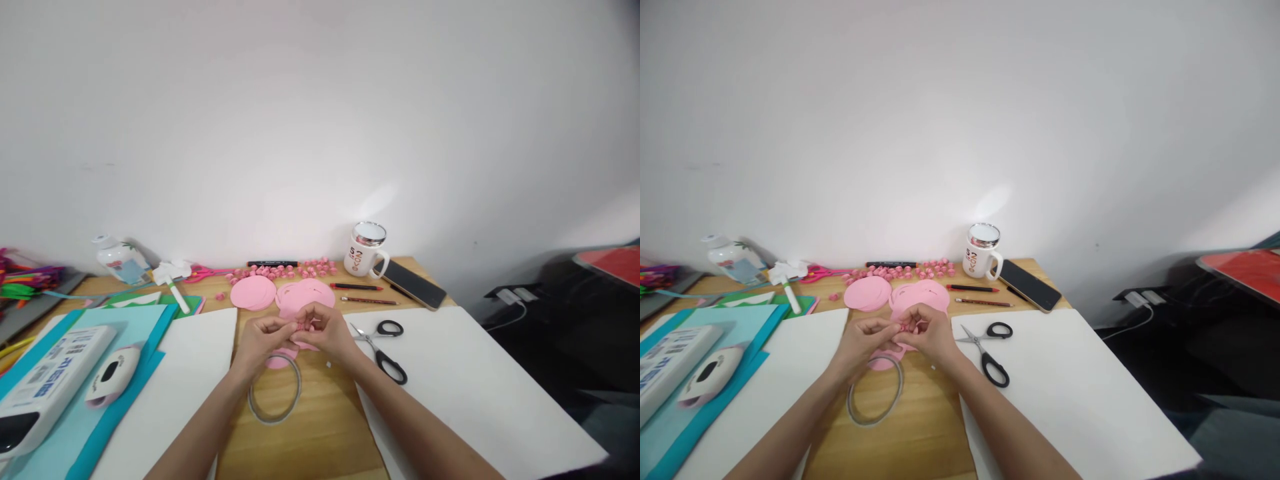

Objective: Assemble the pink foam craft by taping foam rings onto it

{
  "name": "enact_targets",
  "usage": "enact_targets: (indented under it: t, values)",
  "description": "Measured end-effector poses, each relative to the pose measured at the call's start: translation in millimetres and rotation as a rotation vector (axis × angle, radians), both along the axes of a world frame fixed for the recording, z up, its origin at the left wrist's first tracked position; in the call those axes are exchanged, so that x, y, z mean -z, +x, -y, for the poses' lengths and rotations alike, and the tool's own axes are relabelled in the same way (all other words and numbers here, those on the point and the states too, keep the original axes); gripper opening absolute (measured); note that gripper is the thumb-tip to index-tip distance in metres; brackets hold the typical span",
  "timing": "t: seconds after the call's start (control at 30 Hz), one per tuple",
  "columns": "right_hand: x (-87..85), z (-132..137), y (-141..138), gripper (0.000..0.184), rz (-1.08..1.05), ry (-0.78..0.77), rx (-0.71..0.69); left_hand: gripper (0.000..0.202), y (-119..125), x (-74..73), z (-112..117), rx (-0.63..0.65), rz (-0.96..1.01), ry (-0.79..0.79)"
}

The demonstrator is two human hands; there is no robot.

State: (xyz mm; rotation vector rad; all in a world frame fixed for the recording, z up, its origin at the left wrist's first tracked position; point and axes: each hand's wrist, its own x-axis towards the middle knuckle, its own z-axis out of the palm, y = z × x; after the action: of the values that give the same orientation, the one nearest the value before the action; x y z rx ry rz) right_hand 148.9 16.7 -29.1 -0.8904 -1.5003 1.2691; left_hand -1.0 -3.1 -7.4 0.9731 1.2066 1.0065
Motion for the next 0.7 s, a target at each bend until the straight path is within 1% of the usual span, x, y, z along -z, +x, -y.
enact_targets:
  t: [0.1,0.2,0.27,0.37,0.43,0.57,0.7]
  values:
    - [-2.2,0.6,-0.4,0.023,-0.019,-0.011,-0.014,0.025,-0.4,0.0,-1.1,-0.023,0.017,-0.002]
    - [-4.7,0.4,-0.5,0.029,-0.057,-0.021,-0.023,0.024,-1.5,-1.7,-2.5,-0.101,-0.005,0.052]
    - [-4.8,-0.7,-0.3,0.033,-0.082,-0.034,0.000,0.023,-2.3,-3.2,-3.1,-0.143,0.004,0.079]
    - [-2.6,-2.6,-0.3,0.036,-0.077,-0.063,0.051,0.020,-2.8,-5.4,-3.2,-0.170,0.040,0.100]
    - [-1.1,-3.1,-0.9,0.037,-0.076,-0.097,0.050,0.019,-2.5,-6.5,-2.9,-0.188,0.046,0.109]
    - [-0.5,-2.5,-2.6,0.033,-0.098,-0.141,-0.020,0.019,-2.1,-7.8,-2.4,-0.224,0.029,0.115]
    - [-1.7,-2.3,-2.6,0.028,-0.092,-0.112,-0.004,0.020,-2.0,-7.9,-2.4,-0.228,0.031,0.117]
